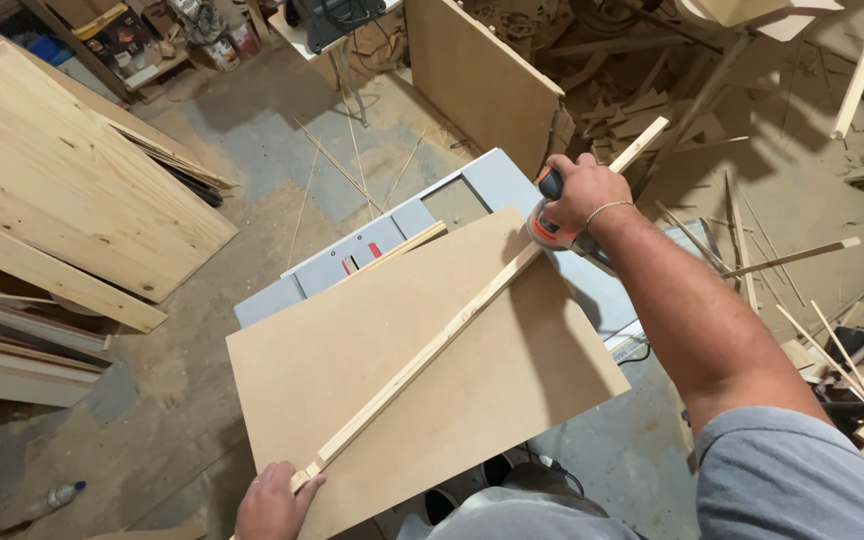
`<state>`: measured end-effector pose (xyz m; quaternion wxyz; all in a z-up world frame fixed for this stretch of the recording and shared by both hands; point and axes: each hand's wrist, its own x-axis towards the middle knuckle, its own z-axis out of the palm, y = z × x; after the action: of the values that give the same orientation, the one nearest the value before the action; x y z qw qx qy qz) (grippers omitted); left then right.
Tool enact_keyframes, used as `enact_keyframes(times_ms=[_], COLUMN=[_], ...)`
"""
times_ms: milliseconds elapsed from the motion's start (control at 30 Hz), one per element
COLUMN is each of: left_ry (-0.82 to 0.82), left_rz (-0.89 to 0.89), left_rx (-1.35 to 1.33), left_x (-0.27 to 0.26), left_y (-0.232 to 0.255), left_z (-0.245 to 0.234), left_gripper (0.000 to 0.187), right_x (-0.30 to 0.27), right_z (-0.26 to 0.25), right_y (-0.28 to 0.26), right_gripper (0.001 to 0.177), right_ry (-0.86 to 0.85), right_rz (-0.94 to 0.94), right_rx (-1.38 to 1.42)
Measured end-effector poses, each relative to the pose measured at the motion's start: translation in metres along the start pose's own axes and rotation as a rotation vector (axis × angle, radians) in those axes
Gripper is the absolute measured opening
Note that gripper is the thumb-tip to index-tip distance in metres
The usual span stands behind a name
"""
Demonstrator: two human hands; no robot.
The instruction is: Sanding a wooden strip using an orbital sander on a workbench
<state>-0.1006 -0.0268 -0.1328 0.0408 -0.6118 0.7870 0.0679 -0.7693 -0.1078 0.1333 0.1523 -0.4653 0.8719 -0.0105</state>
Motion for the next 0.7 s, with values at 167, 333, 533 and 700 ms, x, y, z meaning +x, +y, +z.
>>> enact_keyframes(times_ms=[167, 333, 533, 700], left_ry=[-0.001, 0.009, -0.052, -0.042], left_rz=[0.003, 0.009, -0.019, 0.008], left_rx=[0.003, -0.005, -0.022, -0.047], left_x=[-0.002, -0.002, -0.001, -0.001], left_y=[0.002, 0.002, 0.006, 0.008], left_z=[-0.004, -0.003, -0.014, -0.018], left_gripper=[0.059, 0.059, 0.057, 0.060], right_x=[-0.003, -0.005, -0.005, -0.014], right_z=[-0.002, -0.004, -0.002, 0.001], right_y=[-0.002, -0.003, -0.003, -0.012], right_gripper=[0.061, 0.062, 0.060, 0.057], right_ry=[-0.003, -0.005, 0.001, 0.001], right_rz=[0.007, 0.005, 0.009, -0.036], right_rx=[-0.005, -0.006, -0.007, -0.007])
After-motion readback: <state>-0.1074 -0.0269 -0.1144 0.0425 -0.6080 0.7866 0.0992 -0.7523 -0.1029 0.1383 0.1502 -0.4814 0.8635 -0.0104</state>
